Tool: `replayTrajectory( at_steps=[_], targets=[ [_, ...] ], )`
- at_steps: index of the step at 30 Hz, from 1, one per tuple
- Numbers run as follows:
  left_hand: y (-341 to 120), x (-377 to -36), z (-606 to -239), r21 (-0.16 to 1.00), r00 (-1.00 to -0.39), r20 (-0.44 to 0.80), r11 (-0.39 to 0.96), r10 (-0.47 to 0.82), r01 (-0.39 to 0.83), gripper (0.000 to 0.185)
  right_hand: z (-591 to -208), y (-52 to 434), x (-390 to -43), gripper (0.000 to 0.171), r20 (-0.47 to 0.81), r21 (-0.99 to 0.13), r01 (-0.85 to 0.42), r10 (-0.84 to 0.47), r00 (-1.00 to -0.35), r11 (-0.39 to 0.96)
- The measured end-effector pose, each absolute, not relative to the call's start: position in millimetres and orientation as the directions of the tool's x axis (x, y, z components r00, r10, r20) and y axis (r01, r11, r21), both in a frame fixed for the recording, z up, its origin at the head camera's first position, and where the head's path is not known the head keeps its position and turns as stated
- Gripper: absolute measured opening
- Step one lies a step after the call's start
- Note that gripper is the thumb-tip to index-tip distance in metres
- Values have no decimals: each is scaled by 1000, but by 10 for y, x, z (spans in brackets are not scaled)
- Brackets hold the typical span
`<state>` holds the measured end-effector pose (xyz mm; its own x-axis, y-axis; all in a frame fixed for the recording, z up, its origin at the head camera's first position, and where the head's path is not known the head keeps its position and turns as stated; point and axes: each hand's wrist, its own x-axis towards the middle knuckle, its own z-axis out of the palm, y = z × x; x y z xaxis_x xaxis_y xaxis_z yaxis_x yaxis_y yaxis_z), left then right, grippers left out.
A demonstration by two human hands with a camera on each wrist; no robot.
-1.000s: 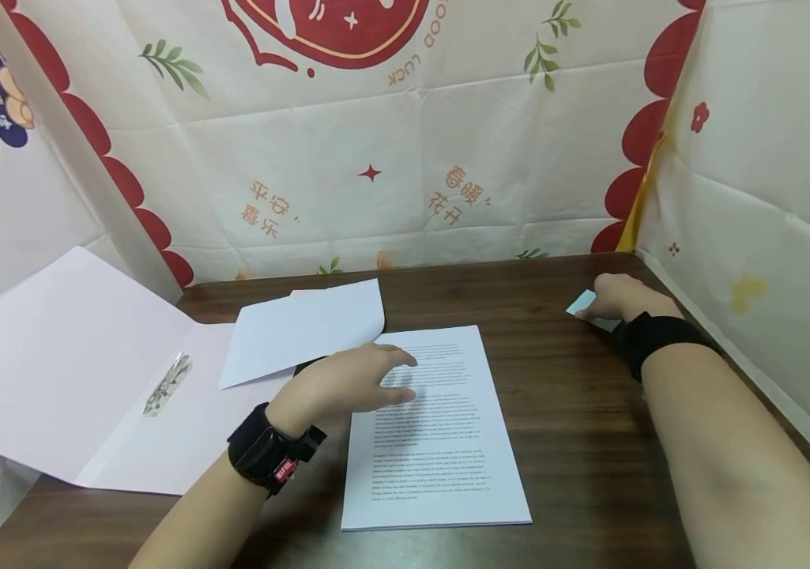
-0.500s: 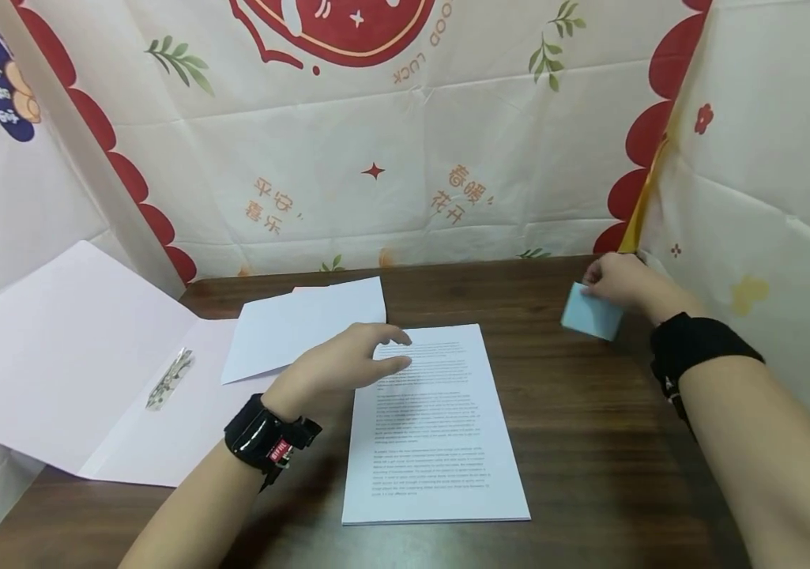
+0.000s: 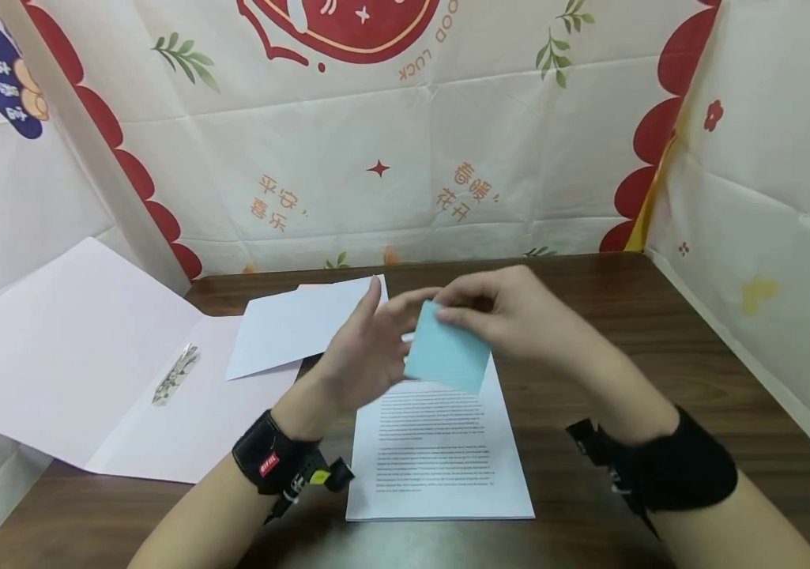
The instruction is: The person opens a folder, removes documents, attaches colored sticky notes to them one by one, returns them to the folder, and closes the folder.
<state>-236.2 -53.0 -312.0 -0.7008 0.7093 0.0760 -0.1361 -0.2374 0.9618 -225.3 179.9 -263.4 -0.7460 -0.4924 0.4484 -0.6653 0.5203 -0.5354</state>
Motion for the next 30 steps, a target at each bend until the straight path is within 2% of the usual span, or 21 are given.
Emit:
replayTrajectory(
  at_steps=[4,6,8,10,13,15,18,21,25,28,30],
  targets=[
    [-429,-2187,-3148,937,-630,47,-253,775,-241,84,-2680,1631,-2044,32,586,-344,-811,-567,-579,473],
    [-400,-2140,-3164,935,-629,56,-262,775,-239,80,-2694,1590,-1981,37,625,-243,-831,-574,-529,501],
    [-393,-2120,-3175,936,-649,67,-273,758,-222,73,-2693,1574,-1936,38,658,-133,-826,-575,-487,547],
    [-401,-2121,-3178,929,-667,91,-304,740,-210,68,-2680,1574,-1896,46,669,-44,-819,-592,-449,572],
    [-431,-2138,-3172,913,-690,119,-351,714,-206,62,-2666,1587,-1835,74,645,67,-800,-637,-421,597],
    [-448,-2148,-3160,905,-702,133,-374,700,-201,60,-2671,1592,-1800,92,606,114,-788,-671,-427,605],
    [-464,-2160,-3143,900,-711,152,-393,686,-187,61,-2688,1585,-1787,102,573,170,-764,-693,-438,622],
    [-471,-2162,-3130,896,-716,165,-407,678,-179,63,-2685,1581,-1807,97,569,170,-768,-698,-435,618],
    [-490,-2167,-3130,890,-714,187,-424,675,-167,65,-2664,1611,-1819,80,563,105,-811,-706,-429,576],
    [-507,-2182,-3130,890,-704,197,-426,682,-164,66,-2654,1646,-1824,54,577,75,-845,-714,-397,529],
    [-513,-2194,-3130,897,-704,181,-409,687,-168,64,-2651,1658,-1836,27,606,72,-864,-710,-359,499]
  ],
)
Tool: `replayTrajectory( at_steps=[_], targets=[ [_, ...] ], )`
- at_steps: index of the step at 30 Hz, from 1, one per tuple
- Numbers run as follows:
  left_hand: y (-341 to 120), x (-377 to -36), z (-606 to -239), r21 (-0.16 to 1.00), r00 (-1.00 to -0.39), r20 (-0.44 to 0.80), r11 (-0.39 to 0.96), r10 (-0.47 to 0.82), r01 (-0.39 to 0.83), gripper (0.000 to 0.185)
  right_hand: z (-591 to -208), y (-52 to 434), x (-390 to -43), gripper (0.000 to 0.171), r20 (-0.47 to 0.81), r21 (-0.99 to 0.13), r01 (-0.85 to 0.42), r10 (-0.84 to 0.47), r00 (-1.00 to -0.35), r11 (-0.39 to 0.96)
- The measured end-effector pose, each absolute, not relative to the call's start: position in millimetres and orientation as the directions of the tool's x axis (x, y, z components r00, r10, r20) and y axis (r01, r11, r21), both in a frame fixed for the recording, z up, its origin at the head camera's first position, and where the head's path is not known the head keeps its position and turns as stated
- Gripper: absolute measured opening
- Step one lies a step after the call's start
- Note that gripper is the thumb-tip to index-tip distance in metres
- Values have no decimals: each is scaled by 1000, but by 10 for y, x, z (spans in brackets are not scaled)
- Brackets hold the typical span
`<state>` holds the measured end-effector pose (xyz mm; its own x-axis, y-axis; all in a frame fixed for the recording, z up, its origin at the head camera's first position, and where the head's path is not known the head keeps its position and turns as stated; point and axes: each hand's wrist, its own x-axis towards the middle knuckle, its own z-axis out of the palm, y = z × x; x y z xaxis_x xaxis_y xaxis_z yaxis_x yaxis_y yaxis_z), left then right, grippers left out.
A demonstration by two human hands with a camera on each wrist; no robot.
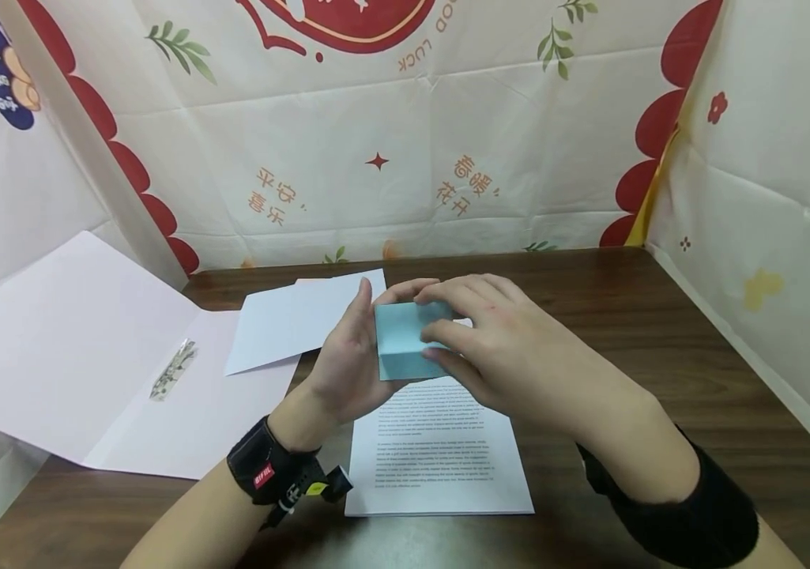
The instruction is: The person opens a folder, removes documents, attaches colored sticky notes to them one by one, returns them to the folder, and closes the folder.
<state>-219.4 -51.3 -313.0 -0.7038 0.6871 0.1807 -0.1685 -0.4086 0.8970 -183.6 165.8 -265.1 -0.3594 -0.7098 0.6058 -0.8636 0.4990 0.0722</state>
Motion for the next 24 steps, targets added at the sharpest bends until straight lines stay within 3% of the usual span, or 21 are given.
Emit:
replayTrajectory(
  at_steps=[1,5,9,15,19,24],
  targets=[
    [-516,-2198,-3131,903,-704,172,-395,689,-167,63,-2650,1658,-1845,20,625,79,-870,-704,-337,487],
    [-520,-2226,-3166,921,-698,170,-364,695,-138,63,-2644,1656,-1869,41,683,99,-872,-670,-290,479],
    [-525,-2262,-3222,921,-676,230,-380,700,-80,74,-2625,1656,-1874,29,724,132,-851,-636,-267,508],
    [-525,-2283,-3224,948,-738,199,-317,644,-21,30,-2577,1656,-1863,48,778,207,-806,-593,-207,554],
    [-514,-2285,-3220,953,-756,180,-302,629,-25,29,-2556,1653,-1863,47,778,231,-806,-601,-184,546],
    [-492,-2277,-3245,939,-687,178,-331,704,-96,45,-2550,1662,-1877,42,797,242,-795,-582,-164,556]
  ],
)
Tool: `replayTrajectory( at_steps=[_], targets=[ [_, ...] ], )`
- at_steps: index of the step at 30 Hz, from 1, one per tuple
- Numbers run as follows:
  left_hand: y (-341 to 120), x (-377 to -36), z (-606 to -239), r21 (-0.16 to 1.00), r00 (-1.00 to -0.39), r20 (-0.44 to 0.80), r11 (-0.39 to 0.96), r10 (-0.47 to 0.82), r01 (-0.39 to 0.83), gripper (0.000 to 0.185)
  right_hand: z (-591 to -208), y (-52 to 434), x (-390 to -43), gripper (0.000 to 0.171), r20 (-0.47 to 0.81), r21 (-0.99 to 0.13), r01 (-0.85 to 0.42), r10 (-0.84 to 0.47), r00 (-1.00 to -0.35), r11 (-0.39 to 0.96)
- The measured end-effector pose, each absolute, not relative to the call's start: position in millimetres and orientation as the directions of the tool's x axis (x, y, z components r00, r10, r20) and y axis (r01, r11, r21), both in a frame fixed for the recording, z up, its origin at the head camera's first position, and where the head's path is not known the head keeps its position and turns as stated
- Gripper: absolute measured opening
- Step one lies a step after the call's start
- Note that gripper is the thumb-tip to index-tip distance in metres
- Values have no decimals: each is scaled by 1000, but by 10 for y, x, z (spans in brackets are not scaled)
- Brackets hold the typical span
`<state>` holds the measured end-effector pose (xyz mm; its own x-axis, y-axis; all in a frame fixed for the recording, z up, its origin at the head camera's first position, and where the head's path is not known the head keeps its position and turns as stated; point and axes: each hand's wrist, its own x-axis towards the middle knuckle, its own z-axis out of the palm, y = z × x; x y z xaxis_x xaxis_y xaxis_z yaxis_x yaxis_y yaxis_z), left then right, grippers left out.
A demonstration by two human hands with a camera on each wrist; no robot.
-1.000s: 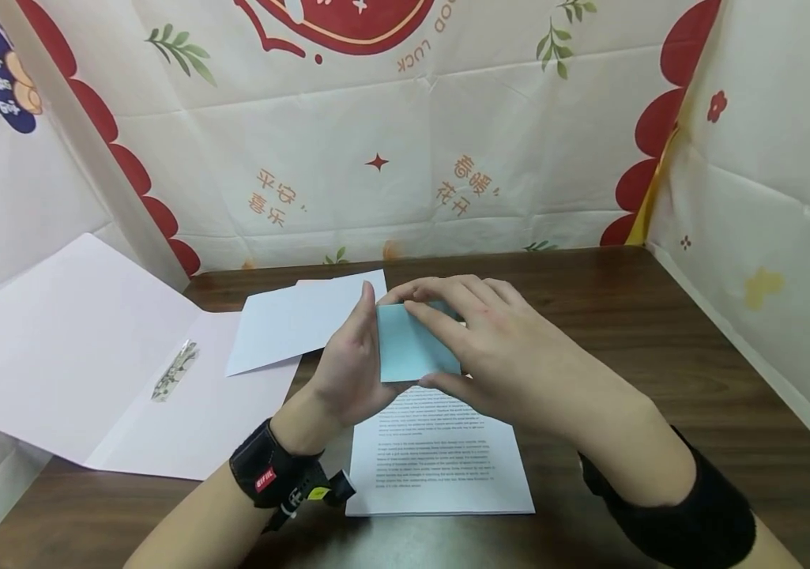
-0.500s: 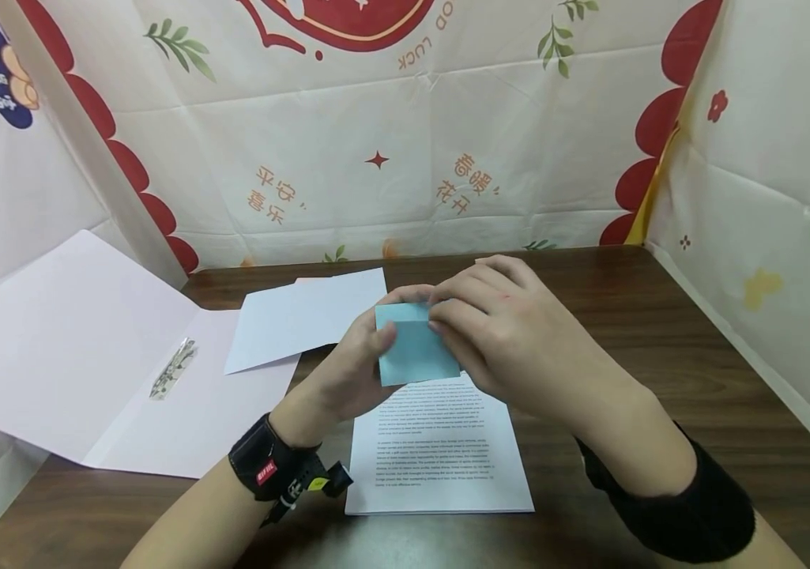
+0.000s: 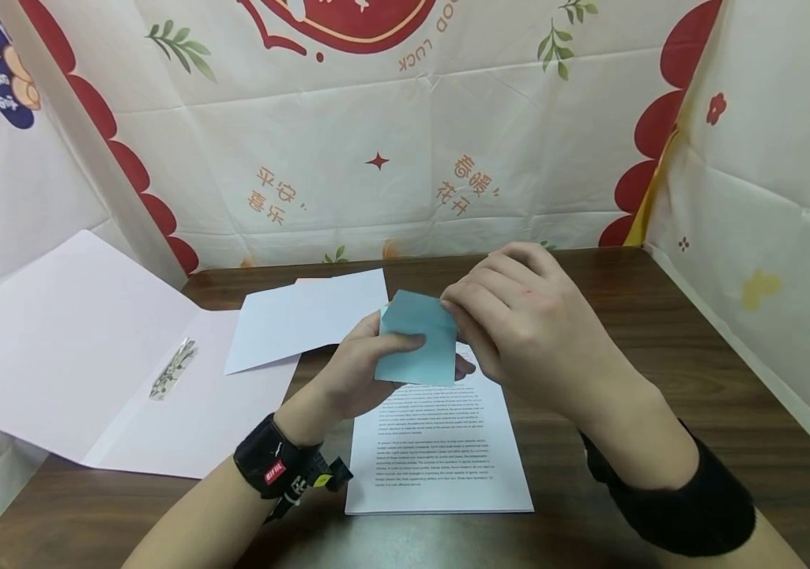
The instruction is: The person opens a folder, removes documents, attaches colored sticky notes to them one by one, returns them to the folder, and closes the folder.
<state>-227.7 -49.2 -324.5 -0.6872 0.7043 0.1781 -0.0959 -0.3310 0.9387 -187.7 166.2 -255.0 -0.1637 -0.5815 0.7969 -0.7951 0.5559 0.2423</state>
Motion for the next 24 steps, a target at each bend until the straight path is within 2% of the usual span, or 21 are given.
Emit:
replayTrajectory(
  at_steps=[3,8,13,19,24],
  targets=[
    [-477,-2264,-3266,929,-652,178,-345,737,-135,53,-2557,1686,-1897,40,807,226,-782,-561,-184,581],
    [-459,-2236,-3275,910,-618,205,-380,759,-164,52,-2589,1737,-1925,13,830,94,-769,-476,-290,632],
    [-460,-2215,-3267,898,-595,225,-401,771,-180,52,-2611,1753,-1945,16,861,-102,-738,-313,-401,667],
    [-467,-2214,-3232,896,-579,265,-419,771,-149,50,-2609,1812,-1967,11,816,-330,-650,-140,-561,684],
    [-480,-2220,-3211,892,-574,282,-430,769,-138,41,-2606,1840,-1985,14,775,-427,-598,-67,-629,678]
  ],
)
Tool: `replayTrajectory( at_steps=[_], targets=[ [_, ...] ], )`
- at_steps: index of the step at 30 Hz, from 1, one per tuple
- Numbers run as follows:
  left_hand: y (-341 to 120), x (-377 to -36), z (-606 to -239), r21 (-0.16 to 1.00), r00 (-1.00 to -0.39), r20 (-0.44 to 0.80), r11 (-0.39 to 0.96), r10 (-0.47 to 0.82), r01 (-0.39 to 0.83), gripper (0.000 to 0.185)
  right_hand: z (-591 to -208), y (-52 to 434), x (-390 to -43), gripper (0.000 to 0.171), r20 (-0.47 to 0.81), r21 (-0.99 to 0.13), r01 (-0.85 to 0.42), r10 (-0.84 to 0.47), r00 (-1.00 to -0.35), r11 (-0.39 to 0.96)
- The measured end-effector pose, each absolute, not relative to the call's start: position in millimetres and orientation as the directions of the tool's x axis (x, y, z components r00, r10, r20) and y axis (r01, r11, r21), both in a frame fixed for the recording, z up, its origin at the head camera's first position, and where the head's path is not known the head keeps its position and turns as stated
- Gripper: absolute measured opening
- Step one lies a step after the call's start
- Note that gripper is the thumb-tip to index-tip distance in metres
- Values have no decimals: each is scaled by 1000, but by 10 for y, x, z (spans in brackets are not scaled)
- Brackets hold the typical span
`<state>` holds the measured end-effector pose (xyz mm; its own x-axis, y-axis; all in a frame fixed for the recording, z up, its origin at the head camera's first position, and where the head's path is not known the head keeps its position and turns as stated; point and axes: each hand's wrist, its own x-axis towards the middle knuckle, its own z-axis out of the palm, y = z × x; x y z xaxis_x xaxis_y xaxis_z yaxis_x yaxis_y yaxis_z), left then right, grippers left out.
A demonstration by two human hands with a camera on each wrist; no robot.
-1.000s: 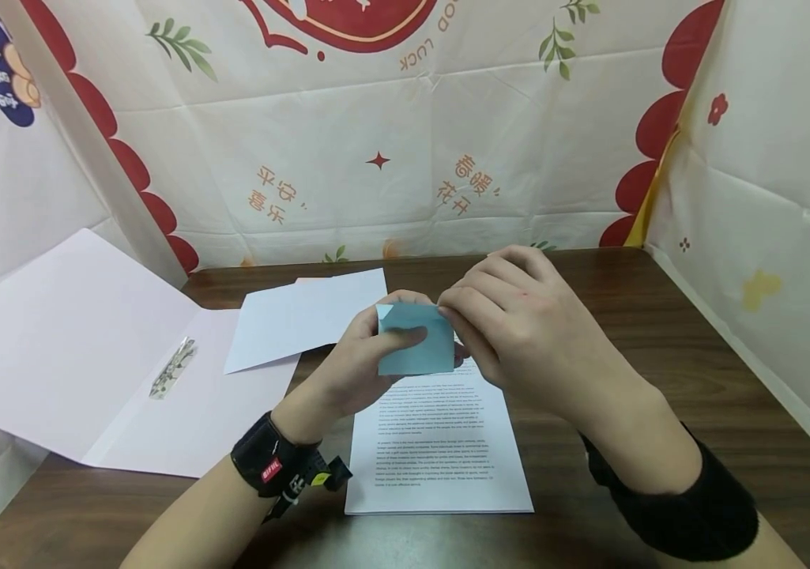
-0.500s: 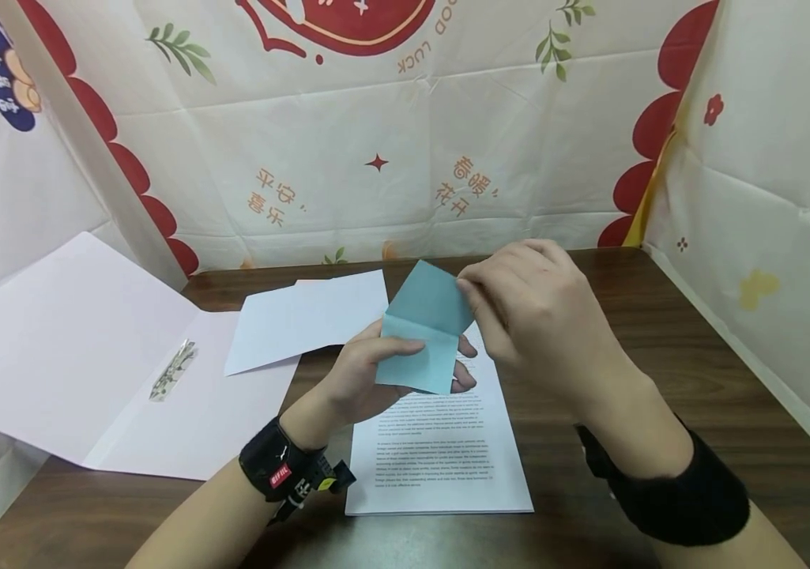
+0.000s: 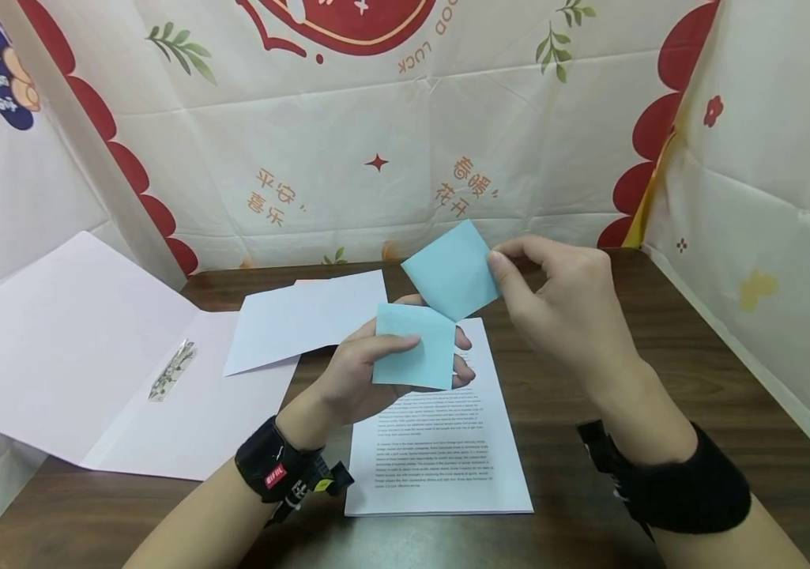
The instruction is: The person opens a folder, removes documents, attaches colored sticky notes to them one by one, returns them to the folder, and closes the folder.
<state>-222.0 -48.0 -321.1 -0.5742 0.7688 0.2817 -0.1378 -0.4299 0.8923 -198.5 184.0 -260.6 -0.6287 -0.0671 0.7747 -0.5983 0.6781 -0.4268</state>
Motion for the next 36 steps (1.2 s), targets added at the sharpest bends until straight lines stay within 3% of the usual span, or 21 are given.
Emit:
replayTrajectory(
  at_steps=[5,11,16,20,24,26,28,30,36],
  targets=[
    [-473,-2226,-3222,893,-585,276,-429,762,-137,36,-2606,1846,-1990,18,749,-479,-550,-8,-663,684],
    [-445,-2246,-3267,908,-639,211,-391,739,-151,40,-2593,1904,-1990,26,692,-557,-461,79,-718,691],
    [-425,-2290,-3295,918,-690,172,-369,703,-147,36,-2586,1939,-1998,23,703,-579,-511,71,-708,636],
    [-424,-2321,-3317,921,-773,135,-367,620,-134,41,-2567,1853,-1977,17,820,-487,-682,16,-573,546],
    [-420,-2329,-3339,946,-871,81,-312,484,-86,39,-2606,1682,-2011,26,963,-224,-845,-20,-267,485],
    [-426,-2334,-3351,962,-906,95,-271,413,-22,41,-2659,1613,-2037,40,992,-72,-847,-50,-115,527],
    [-434,-2338,-3358,966,-927,144,-251,347,56,46,-2716,1568,-2058,45,996,33,-813,-87,-21,581],
    [-441,-2340,-3362,960,-933,212,-241,292,143,50,-2771,1547,-2069,42,992,69,-797,-122,-6,600],
    [-457,-2293,-3296,924,-900,345,-266,267,275,33,-2879,1535,-2102,41,955,50,-835,-272,-121,549]
  ],
)
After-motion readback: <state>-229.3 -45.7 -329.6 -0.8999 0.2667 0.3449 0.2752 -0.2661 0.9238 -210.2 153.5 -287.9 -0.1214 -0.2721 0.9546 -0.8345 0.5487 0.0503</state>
